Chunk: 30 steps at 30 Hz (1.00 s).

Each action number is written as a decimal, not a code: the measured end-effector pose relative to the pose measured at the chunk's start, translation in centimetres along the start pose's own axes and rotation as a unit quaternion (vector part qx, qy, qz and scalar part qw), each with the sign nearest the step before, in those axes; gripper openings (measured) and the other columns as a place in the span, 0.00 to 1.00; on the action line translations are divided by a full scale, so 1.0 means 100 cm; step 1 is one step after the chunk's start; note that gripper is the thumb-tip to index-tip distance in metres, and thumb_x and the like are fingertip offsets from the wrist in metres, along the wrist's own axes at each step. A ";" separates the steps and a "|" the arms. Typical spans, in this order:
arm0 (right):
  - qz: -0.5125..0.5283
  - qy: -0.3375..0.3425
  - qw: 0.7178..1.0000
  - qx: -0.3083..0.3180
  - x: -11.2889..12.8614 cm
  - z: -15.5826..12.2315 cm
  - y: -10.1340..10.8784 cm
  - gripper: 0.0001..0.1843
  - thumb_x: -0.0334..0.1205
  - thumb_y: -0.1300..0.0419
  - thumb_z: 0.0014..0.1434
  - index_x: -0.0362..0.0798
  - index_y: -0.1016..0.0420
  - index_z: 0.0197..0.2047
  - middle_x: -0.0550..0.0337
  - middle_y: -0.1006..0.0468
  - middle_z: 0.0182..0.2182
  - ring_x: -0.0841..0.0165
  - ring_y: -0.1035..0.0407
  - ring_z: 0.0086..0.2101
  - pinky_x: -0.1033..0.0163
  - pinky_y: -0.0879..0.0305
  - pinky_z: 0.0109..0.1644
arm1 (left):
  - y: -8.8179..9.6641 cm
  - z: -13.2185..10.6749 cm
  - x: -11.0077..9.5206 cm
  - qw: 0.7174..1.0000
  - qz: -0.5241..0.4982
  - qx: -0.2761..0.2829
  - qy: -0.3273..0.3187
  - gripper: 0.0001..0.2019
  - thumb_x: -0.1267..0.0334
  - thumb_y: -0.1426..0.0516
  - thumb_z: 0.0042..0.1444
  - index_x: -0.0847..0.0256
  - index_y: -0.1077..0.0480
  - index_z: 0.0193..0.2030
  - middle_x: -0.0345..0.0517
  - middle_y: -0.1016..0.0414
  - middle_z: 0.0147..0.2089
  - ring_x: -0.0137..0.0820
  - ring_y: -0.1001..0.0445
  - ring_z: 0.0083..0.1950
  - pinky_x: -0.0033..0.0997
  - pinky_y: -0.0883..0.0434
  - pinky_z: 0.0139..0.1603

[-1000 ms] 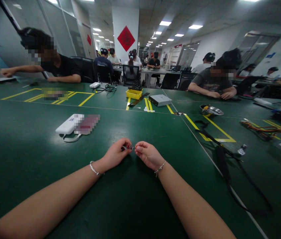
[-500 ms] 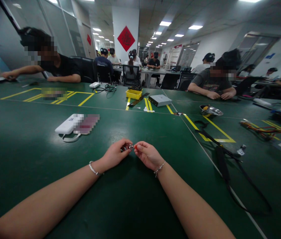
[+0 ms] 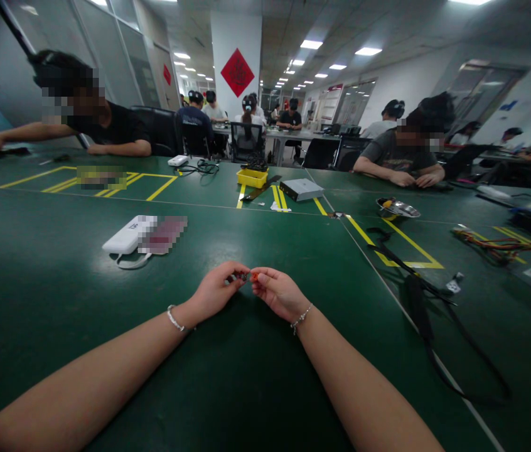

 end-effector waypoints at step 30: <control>-0.067 0.131 0.975 -0.167 -0.006 -0.002 -0.017 0.17 0.50 0.37 0.45 0.42 0.23 0.30 0.56 0.24 0.26 0.70 0.32 0.29 0.59 0.36 0.40 | 0.004 -0.003 -0.012 0.987 0.143 -0.076 0.008 0.06 0.66 0.46 0.52 0.60 0.30 0.36 0.42 0.30 0.33 0.29 0.31 0.36 0.28 0.33 0.37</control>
Point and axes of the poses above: each hand's wrist, its own z-axis towards the middle knuckle, its own y-axis out of the back of the hand, x = y × z, the point moved 4 cm from there along z, towards the middle knuckle
